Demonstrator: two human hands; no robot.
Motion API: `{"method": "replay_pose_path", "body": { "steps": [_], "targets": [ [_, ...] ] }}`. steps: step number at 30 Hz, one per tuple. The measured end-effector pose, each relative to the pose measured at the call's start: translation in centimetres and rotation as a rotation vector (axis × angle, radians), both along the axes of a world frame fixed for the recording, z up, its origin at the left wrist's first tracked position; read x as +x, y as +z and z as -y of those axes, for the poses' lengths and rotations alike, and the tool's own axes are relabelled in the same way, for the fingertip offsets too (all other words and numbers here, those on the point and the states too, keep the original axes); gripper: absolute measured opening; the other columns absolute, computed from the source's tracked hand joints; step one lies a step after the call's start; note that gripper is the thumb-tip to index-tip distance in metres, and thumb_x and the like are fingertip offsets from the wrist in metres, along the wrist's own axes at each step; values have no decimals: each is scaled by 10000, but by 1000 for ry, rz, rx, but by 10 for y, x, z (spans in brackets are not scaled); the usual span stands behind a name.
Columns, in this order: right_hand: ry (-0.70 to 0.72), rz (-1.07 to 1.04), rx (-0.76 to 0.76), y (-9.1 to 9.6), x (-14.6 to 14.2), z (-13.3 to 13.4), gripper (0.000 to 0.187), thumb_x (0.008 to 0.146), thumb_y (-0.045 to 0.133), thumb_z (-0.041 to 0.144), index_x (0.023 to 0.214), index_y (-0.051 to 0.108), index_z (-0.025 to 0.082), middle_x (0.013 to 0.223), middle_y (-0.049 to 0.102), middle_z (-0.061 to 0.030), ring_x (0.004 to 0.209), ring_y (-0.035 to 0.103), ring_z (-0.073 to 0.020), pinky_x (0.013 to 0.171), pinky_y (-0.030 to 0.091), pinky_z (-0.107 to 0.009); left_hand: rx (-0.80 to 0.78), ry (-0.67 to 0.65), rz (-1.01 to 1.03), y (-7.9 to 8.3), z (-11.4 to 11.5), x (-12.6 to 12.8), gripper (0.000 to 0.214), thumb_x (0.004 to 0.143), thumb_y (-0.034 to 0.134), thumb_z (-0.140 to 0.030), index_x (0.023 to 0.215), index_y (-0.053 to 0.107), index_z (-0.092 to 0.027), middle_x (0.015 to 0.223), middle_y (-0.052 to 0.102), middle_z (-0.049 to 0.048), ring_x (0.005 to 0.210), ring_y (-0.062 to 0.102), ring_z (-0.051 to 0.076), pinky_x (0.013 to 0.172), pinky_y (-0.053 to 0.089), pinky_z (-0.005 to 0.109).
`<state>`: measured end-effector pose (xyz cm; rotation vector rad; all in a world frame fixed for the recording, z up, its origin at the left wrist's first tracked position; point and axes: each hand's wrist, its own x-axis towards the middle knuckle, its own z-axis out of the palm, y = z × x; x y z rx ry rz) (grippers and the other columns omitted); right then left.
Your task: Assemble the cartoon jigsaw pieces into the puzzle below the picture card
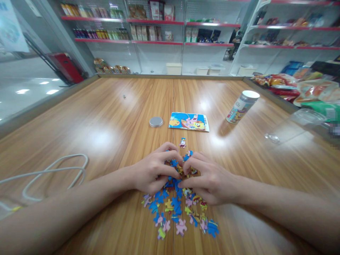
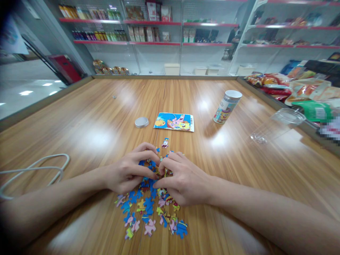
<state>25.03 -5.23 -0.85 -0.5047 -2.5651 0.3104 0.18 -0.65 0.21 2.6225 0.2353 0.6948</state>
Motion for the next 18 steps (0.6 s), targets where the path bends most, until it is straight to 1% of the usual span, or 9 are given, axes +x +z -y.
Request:
{"method": "replay_pose_path", "body": {
  "steps": [5, 8, 11, 15, 18],
  "targets": [
    [12, -19, -10, 1, 1, -1, 273, 842, 551, 78, 1002, 734, 204, 1024, 570, -82, 909, 491, -209, 777, 441, -375, 8, 25, 31, -3, -2, 0, 397, 680, 548, -8, 905, 750, -265, 1071, 689, 77, 1043, 582, 261, 989, 521, 507],
    [21, -38, -12, 1, 1, -1, 270, 816, 541, 63, 949, 738, 192, 1000, 573, -83, 892, 493, -208, 765, 443, -377, 32, 14, 26, -4, -2, 0, 420, 678, 545, 2, 940, 755, -250, 1081, 677, 88, 1042, 576, 257, 1012, 506, 511],
    [29, -38, -19, 1, 1, 0, 270, 808, 533, 56, 922, 740, 186, 1005, 581, -88, 895, 503, -213, 762, 445, -384, 43, 1, -15, -3, -2, -1, 443, 695, 553, -12, 1000, 757, -259, 1130, 666, 89, 1081, 556, 265, 1032, 495, 516],
    [9, -91, 6, 1, 2, -1, 301, 809, 529, 52, 993, 741, 162, 973, 581, -97, 862, 502, -207, 743, 441, -381, 41, 17, -6, -3, -1, -2, 461, 706, 551, -21, 1047, 750, -260, 1146, 661, 95, 1113, 536, 278, 1008, 509, 505],
    [-33, -105, 31, 1, 2, -2, 329, 805, 535, 42, 1028, 746, 162, 940, 577, -95, 845, 498, -204, 733, 432, -375, 45, 42, 51, -4, -1, -1, 427, 702, 538, -2, 989, 752, -234, 1099, 669, 102, 1069, 550, 269, 987, 513, 505]
  ]
}}
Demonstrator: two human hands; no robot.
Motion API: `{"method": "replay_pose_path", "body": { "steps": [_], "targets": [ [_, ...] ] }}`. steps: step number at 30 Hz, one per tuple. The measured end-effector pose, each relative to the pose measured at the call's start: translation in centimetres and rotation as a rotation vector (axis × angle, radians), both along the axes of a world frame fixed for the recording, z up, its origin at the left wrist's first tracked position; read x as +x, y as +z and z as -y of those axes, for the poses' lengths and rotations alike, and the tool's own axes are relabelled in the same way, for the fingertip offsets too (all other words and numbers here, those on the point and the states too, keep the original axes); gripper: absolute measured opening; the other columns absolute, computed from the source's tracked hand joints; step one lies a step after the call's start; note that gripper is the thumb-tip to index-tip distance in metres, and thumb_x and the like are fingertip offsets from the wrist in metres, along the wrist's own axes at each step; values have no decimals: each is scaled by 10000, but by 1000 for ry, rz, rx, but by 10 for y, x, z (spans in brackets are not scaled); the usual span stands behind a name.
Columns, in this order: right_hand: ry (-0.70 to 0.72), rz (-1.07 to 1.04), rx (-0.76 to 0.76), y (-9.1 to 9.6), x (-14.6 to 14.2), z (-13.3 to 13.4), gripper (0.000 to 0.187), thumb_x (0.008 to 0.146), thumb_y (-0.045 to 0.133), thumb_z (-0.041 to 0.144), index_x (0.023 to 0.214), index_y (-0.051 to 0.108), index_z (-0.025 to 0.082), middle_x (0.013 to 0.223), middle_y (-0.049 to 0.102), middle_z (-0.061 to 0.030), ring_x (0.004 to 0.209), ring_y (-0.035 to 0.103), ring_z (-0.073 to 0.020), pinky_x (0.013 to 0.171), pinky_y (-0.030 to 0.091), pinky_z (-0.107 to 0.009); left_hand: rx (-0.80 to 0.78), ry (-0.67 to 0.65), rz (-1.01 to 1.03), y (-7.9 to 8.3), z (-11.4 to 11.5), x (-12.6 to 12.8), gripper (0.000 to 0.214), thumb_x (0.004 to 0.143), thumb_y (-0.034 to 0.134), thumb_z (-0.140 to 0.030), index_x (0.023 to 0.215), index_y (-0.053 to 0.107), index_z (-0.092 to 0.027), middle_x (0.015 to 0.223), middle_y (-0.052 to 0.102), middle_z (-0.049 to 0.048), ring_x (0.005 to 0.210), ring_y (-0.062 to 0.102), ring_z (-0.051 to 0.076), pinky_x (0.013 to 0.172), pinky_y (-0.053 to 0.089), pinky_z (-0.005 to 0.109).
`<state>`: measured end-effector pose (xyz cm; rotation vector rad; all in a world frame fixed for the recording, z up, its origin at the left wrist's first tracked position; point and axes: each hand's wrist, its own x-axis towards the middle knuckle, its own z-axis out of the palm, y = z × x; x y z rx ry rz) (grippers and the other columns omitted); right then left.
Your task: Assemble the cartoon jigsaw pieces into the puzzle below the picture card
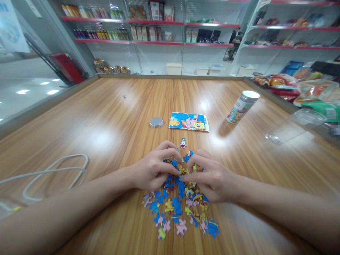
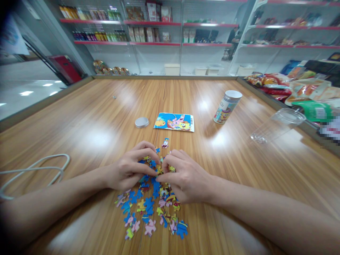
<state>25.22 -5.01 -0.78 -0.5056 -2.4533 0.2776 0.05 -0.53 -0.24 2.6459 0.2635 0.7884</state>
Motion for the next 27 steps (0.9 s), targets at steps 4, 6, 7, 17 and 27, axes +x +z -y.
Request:
{"method": "replay_pose_path", "body": {
  "steps": [4, 6, 7, 17, 27],
  "targets": [
    [10, 22, -9, -1, 0, -1, 300, 785, 540, 30, 929, 757, 176, 947, 581, -92, 854, 504, -205, 738, 429, -372, 19, -5, 39, -1, -1, 1, 382, 718, 529, -5, 941, 741, -231, 1062, 675, 95, 1035, 554, 258, 950, 521, 499],
    [14, 24, -13, -1, 0, 0, 280, 786, 538, 27, 898, 752, 169, 940, 584, -92, 846, 502, -203, 733, 428, -367, 30, -28, 76, 0, -2, 1, 362, 732, 526, -19, 945, 735, -222, 1036, 674, 98, 1018, 552, 256, 920, 528, 492],
    [13, 24, -14, 0, -1, 0, 275, 792, 534, 28, 895, 749, 163, 934, 585, -94, 840, 500, -202, 728, 428, -364, 35, -46, 91, 1, -2, 1, 352, 737, 524, -26, 947, 733, -215, 1027, 672, 101, 1010, 551, 255, 910, 530, 491],
    [-12, 107, -29, -1, -1, 0, 309, 843, 575, 95, 1081, 752, 182, 961, 565, -106, 875, 489, -220, 749, 453, -373, 9, -121, 74, -1, -3, 0, 264, 724, 538, -40, 808, 726, -206, 1095, 649, 111, 1063, 507, 273, 935, 509, 521],
    [1, 59, -17, -2, 1, -2, 322, 764, 563, 21, 955, 770, 176, 978, 563, -102, 881, 494, -217, 747, 435, -371, -14, -124, 45, -6, -4, -2, 268, 698, 566, -15, 788, 725, -212, 1126, 639, 104, 1107, 498, 278, 958, 509, 524]
  ]
}}
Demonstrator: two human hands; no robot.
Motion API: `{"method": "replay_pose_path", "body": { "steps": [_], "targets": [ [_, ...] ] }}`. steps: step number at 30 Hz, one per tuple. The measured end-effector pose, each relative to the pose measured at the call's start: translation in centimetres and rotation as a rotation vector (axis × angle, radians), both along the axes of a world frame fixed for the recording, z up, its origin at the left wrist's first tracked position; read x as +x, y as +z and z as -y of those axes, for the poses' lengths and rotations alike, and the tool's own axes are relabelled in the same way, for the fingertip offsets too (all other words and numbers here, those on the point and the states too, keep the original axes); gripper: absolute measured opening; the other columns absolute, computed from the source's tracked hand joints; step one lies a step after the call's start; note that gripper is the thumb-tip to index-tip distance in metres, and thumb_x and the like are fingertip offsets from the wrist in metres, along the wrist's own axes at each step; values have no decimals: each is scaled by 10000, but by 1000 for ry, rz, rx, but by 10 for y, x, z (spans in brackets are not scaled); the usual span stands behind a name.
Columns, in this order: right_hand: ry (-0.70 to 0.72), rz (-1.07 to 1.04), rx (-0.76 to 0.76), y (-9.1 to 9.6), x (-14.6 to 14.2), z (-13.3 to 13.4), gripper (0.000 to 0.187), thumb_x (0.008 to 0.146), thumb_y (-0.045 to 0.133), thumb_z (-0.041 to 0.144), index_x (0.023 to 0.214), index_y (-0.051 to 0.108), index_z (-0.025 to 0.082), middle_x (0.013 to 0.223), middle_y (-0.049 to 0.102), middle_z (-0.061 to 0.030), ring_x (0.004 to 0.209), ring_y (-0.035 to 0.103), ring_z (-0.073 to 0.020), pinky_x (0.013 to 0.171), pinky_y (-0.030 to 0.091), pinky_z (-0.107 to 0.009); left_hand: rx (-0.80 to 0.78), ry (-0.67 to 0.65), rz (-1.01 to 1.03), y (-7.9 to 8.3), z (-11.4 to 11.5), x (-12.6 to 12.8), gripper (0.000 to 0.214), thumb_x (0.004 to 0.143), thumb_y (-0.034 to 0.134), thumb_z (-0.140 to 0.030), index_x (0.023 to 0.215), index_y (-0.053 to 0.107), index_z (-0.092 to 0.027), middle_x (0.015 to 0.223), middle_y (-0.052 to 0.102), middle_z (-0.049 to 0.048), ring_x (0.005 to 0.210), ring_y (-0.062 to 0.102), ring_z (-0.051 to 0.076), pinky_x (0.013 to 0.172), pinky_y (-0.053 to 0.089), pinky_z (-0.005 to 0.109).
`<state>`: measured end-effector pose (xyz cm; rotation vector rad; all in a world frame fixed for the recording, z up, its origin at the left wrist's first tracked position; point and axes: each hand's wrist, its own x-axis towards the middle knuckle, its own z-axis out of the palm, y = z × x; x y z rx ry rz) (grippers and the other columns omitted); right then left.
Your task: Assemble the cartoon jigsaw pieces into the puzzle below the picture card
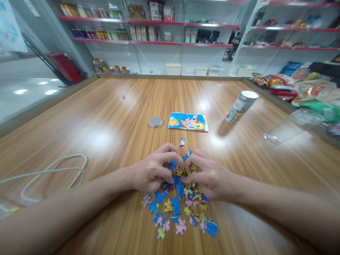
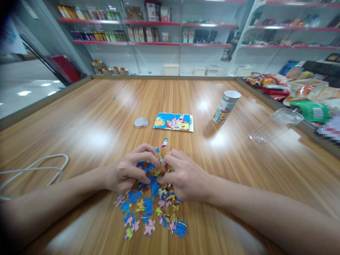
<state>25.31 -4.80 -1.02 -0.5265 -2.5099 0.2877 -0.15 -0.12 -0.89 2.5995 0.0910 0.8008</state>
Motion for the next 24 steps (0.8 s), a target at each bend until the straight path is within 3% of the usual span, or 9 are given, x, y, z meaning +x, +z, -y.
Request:
{"method": "replay_pose_path", "body": {
  "steps": [7, 11, 15, 24],
  "targets": [
    [-5, -37, -11, 1, 0, 1, 328, 742, 537, -12, 898, 763, 169, 954, 568, -99, 870, 501, -216, 751, 436, -379, -15, -6, 16, 0, 0, 0, 233, 681, 547, 1, 701, 673, -194, 1075, 650, 94, 1085, 495, 273, 944, 512, 508],
    [-25, -66, 27, 1, 1, 2, 332, 768, 554, 17, 997, 746, 162, 982, 590, -102, 870, 506, -218, 756, 435, -392, -1, -3, -5, 3, 1, 0, 290, 707, 534, -9, 831, 709, -205, 1046, 658, 101, 1078, 498, 275, 942, 519, 498],
    [-68, -35, 11, 0, 0, 3, 326, 763, 546, 7, 971, 740, 167, 985, 594, -99, 891, 514, -224, 769, 433, -397, 24, 23, -19, 3, 2, 2, 381, 738, 528, 0, 985, 720, -217, 1058, 660, 101, 1072, 504, 267, 938, 523, 482],
    [-203, -21, -26, -2, -1, 3, 296, 786, 548, 16, 968, 744, 143, 973, 573, -109, 898, 485, -226, 764, 441, -378, 32, 51, -36, 2, 2, 4, 363, 733, 543, 21, 944, 734, -203, 1087, 662, 98, 1069, 508, 262, 943, 516, 477]
  ]
}}
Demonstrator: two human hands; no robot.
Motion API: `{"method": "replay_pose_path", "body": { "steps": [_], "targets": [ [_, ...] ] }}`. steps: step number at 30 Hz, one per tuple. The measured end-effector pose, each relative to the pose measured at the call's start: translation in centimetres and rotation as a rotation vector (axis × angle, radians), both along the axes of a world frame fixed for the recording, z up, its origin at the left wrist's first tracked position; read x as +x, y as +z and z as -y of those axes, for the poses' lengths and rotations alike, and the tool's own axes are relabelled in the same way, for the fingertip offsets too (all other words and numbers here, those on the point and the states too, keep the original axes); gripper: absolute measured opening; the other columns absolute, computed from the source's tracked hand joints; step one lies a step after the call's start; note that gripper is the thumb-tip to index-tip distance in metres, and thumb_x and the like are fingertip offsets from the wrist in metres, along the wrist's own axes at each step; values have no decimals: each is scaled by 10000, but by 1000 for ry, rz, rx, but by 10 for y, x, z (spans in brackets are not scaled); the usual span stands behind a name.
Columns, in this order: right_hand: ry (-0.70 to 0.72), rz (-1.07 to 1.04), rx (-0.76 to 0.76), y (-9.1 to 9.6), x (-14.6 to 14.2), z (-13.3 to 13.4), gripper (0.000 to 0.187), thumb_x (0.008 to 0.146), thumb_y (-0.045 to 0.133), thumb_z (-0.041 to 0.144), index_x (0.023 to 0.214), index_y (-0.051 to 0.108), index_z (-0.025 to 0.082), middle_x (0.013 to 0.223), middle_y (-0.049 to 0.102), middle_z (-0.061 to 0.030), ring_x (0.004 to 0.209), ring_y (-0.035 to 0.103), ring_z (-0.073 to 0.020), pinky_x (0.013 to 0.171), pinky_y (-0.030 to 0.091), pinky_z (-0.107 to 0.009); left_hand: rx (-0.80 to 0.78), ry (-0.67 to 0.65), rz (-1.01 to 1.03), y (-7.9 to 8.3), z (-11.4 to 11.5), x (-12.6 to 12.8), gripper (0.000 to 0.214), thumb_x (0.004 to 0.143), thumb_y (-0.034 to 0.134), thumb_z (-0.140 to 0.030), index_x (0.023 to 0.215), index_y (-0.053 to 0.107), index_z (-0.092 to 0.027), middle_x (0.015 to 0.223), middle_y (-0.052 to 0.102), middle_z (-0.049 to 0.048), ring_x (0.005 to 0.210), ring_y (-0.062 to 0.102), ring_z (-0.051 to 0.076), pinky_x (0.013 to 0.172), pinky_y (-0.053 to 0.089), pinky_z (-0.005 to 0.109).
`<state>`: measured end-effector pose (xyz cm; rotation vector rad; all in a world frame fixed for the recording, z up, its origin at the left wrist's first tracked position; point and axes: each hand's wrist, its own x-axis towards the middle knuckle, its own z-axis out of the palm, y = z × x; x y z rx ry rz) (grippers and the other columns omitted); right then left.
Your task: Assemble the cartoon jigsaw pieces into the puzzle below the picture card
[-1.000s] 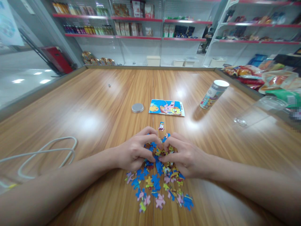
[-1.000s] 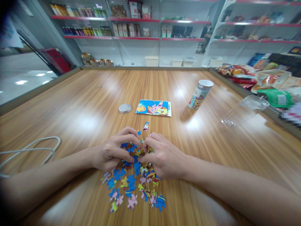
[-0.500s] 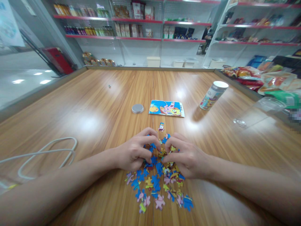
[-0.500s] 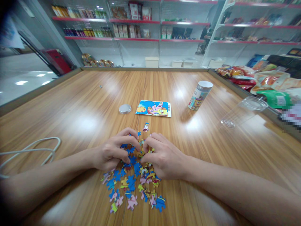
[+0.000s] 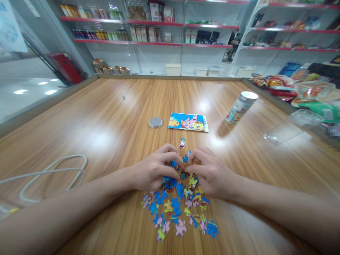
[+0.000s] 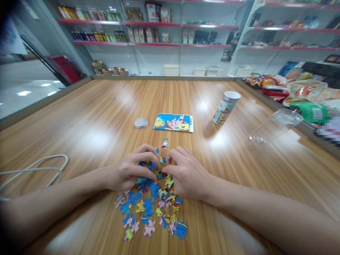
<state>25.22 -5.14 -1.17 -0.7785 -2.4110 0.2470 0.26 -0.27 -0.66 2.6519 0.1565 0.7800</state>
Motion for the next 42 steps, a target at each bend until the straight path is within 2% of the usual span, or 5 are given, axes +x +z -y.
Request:
{"method": "replay_pose_path", "body": {
  "steps": [17, 20, 25, 32, 42],
  "targets": [
    [-13, -32, 25, 1, 0, -1, 255, 790, 533, 6, 886, 739, 120, 917, 573, -117, 890, 488, -235, 753, 439, -382, -17, -25, 14, 1, 0, 0, 324, 765, 538, 16, 931, 716, -198, 989, 717, 81, 1066, 524, 258, 929, 526, 457],
    [52, -63, 48, 2, 1, 0, 316, 794, 529, 5, 992, 737, 136, 945, 571, -110, 870, 492, -218, 744, 435, -372, -15, -18, 17, 1, 0, 0, 332, 755, 532, 18, 933, 716, -194, 981, 712, 83, 1049, 523, 254, 926, 526, 459],
    [304, 68, 21, 5, 0, 2, 270, 823, 603, 122, 1058, 720, 185, 988, 572, -88, 877, 494, -213, 764, 433, -379, -20, -40, 14, 2, 1, 0, 354, 722, 524, -2, 939, 717, -205, 988, 689, 93, 1043, 527, 264, 929, 528, 480],
    [284, 26, 56, 3, 2, 0, 214, 816, 603, 92, 985, 699, 182, 936, 564, -61, 853, 485, -193, 740, 407, -349, -22, -99, -23, 9, 6, 0, 353, 737, 525, -79, 1028, 680, -204, 968, 667, 98, 952, 563, 249, 931, 518, 495],
    [354, 93, 27, 6, 0, 0, 231, 805, 596, 86, 969, 716, 196, 949, 570, -56, 860, 479, -191, 764, 405, -362, -1, -121, -71, 7, 7, 1, 304, 708, 542, -91, 953, 680, -208, 981, 656, 94, 944, 563, 243, 944, 508, 488]
  ]
}}
